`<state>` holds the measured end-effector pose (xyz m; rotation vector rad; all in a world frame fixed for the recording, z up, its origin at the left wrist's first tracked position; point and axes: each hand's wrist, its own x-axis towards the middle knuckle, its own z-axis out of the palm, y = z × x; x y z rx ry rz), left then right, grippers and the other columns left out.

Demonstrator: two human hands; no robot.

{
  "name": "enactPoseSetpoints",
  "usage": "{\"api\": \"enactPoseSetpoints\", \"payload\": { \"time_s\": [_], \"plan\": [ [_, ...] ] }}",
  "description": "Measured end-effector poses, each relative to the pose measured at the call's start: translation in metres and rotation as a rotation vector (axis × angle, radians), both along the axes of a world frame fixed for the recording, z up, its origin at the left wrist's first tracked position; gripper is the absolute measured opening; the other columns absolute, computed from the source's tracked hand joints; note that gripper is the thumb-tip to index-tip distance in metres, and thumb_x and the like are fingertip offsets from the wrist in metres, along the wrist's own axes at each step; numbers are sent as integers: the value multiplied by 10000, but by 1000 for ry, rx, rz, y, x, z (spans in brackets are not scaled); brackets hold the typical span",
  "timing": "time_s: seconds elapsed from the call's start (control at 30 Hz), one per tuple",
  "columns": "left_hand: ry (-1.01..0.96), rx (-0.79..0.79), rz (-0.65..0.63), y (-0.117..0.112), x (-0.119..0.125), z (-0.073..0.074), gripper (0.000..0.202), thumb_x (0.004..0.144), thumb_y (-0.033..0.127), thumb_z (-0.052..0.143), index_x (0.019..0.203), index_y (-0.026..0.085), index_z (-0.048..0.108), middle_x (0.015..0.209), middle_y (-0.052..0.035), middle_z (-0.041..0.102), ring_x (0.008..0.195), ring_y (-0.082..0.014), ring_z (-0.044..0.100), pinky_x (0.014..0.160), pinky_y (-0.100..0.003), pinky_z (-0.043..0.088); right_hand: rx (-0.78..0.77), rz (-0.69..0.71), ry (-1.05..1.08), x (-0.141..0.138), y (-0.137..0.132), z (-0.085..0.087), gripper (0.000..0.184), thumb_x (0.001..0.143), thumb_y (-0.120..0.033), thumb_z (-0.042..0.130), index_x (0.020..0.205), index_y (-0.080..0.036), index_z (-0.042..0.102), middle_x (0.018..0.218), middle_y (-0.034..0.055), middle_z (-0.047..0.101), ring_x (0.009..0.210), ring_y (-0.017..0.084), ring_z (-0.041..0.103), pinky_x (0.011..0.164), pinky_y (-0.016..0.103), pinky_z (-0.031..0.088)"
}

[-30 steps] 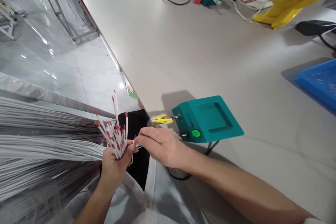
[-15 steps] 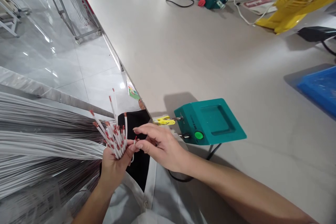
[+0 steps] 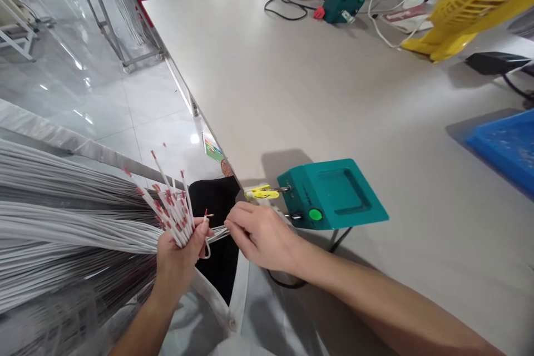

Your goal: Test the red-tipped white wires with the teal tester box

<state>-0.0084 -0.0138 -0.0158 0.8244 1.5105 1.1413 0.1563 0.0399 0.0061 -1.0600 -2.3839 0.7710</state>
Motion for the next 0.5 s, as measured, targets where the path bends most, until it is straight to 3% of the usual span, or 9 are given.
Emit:
{"api": "enactPoseSetpoints", "payload": {
  "time_s": [0.1, 0.17, 0.23, 0.33, 0.4, 0.5],
  "plan": [
    [3, 13, -86, 2, -1, 4, 198, 751, 331, 638, 759, 136, 672, 486, 21, 527, 425, -78, 431, 409, -190, 347, -102, -43, 189, -3, 1, 4, 169, 857, -220, 469, 935, -141, 597, 882, 64, 629, 636, 94, 551, 592, 205, 433],
    [47, -4, -170, 3, 1, 9, 216, 737, 338, 640, 722, 125, 675, 432, 28, 492, 408, -87, 434, 401, -195, 353, -71, 20, 230, -5, 2, 3, 155, 863, -208, 466, 893, -148, 606, 872, 60, 643, 700, 100, 577, 623, 196, 448],
    [74, -42, -237, 4, 4, 12, 225, 716, 339, 649, 676, 118, 668, 422, 24, 492, 396, -89, 434, 389, -197, 354, 36, 102, 152, -2, 1, 3, 207, 868, -181, 432, 759, -151, 605, 772, 52, 642, 725, 116, 585, 606, 202, 445],
    [66, -66, -223, 6, 11, 12, 212, 703, 327, 654, 646, 123, 645, 451, 18, 516, 398, -84, 437, 385, -191, 363, 252, 117, -50, 11, 1, 9, 219, 851, -179, 441, 709, -146, 603, 737, 55, 637, 666, 130, 582, 567, 234, 439],
    [53, -67, -159, 9, 14, 10, 196, 700, 317, 656, 680, 123, 638, 490, 9, 554, 395, -79, 441, 386, -190, 369, 389, 50, -100, 26, 3, 19, 205, 860, -184, 448, 758, -150, 622, 779, 55, 651, 718, 137, 599, 628, 244, 463],
    [0, -74, -104, 16, 18, 8, 275, 694, 309, 664, 893, 121, 630, 573, -9, 619, 390, -75, 445, 391, -197, 377, 517, -75, -192, 48, 12, 32, 188, 867, -220, 472, 941, -153, 631, 903, 71, 665, 825, 162, 597, 735, 271, 478]
  ]
}}
